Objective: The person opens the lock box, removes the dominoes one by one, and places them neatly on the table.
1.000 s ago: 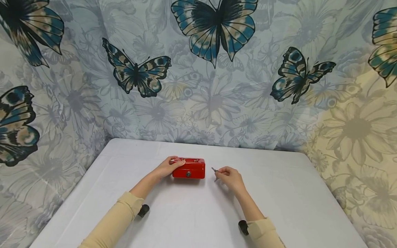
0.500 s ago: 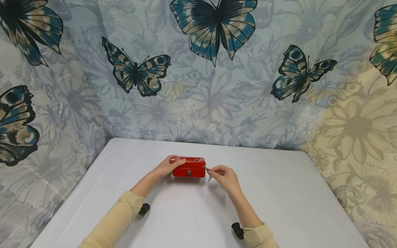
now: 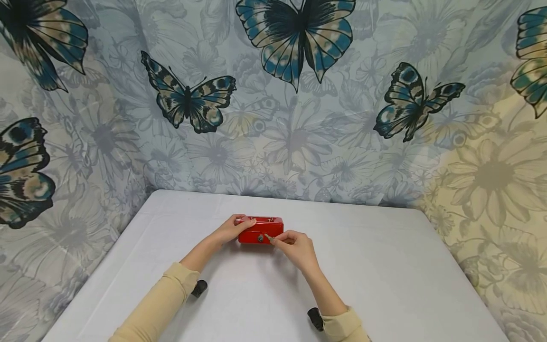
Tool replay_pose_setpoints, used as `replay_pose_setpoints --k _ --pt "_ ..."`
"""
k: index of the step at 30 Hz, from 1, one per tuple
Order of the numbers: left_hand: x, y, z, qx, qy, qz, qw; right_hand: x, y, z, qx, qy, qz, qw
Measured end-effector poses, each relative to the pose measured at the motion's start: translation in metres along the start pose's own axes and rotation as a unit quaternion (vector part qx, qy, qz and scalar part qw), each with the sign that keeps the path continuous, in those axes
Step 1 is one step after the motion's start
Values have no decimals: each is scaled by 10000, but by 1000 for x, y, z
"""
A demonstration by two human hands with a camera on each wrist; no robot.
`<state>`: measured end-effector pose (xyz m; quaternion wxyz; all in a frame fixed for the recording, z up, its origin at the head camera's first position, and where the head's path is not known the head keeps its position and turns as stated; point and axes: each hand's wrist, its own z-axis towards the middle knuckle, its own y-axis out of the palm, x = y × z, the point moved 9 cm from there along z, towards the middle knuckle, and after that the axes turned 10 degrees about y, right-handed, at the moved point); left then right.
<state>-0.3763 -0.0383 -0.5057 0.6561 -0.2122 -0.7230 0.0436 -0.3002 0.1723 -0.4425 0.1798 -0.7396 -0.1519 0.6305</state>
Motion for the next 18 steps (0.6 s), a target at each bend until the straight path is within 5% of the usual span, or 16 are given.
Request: replay_pose_setpoints --k 18 --pt "-1 0 2 -24 14 54 10000 -15 15 -1 310 -509 -904 9941"
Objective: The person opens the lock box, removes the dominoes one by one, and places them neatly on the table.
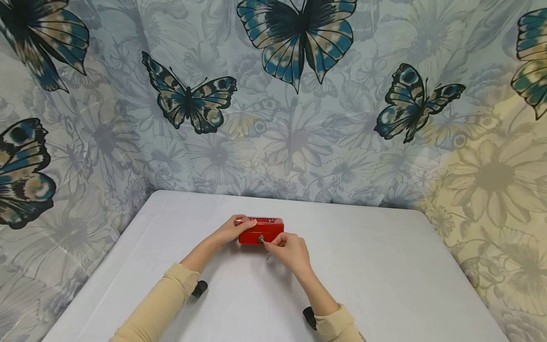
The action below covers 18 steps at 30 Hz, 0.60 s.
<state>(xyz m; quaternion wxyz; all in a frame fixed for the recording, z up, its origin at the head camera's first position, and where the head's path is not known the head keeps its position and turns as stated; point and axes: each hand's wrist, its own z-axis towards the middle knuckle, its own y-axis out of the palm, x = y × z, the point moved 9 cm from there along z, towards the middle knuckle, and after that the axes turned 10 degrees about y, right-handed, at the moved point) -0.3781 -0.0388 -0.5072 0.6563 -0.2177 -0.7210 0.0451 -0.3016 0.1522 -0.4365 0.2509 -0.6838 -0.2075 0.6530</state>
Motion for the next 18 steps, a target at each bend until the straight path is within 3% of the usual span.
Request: replay_pose_setpoints --k 7,18 --pt "-1 0 0 18 -45 -9 10000 -7 2 -1 46 -77 -55 9999" --pt "0 0 -1 0 -58 -46 10000 -11 7 -1 -123 -169 335 9992"
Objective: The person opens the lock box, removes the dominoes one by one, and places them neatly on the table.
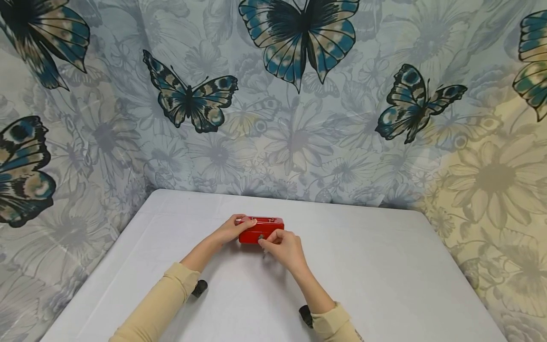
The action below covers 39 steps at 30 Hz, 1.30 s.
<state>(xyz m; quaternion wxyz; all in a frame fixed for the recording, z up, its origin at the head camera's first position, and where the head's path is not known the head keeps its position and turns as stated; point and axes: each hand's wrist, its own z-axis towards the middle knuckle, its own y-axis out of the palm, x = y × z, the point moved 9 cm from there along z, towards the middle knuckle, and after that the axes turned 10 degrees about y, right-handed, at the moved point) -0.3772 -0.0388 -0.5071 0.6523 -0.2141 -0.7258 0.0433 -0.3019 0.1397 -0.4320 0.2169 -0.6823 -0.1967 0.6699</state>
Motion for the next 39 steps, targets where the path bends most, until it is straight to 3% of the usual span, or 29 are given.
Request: replay_pose_setpoints --k 13,26,30,39 --pt "0 -1 0 9 -3 -29 10000 -12 2 -5 383 -874 19 9954" --pt "1 -2 1 -42 78 -13 10000 -32 -1 -11 951 -2060 -359 9732" --pt "2 -2 0 -98 105 -20 9999 -32 -2 -9 1041 -2140 -498 9700" --pt "2 -2 0 -118 146 -63 9998 -29 3 -1 899 -1949 -538 9752"
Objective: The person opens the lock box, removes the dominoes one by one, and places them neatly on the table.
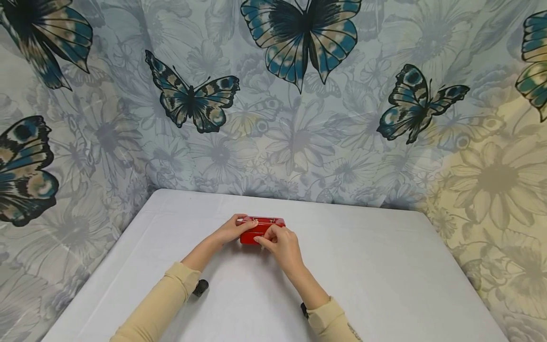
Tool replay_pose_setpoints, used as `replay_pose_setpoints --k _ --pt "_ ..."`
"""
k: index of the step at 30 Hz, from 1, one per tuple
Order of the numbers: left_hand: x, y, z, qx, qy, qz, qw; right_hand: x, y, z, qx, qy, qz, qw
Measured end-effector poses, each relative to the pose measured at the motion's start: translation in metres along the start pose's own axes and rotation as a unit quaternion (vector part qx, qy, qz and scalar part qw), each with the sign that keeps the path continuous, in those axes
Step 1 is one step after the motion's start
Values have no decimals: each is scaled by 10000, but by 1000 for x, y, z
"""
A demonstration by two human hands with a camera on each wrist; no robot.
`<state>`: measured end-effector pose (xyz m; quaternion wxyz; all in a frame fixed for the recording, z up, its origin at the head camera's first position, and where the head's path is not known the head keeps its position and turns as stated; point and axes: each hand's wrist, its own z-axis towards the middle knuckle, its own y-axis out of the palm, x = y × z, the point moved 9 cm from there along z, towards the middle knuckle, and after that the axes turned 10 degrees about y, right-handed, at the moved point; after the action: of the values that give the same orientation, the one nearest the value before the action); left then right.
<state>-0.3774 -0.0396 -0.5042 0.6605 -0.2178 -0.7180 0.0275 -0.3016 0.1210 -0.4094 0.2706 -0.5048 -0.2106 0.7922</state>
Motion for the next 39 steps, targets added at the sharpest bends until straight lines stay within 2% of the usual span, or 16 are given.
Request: replay_pose_setpoints --k 11,20,28,39 --pt "0 1 1 -52 -11 -54 10000 1 2 3 -26 12 -137 9999" --pt "1 0 0 9 -18 -11 10000 5 0 -5 -18 19 -614 9981" --pt "1 1 -1 11 -39 -1 10000 1 -3 -16 -15 -803 -781 9937" --pt "0 1 -1 20 -93 23 10000 -2 -7 -19 104 -1069 -609 9923"
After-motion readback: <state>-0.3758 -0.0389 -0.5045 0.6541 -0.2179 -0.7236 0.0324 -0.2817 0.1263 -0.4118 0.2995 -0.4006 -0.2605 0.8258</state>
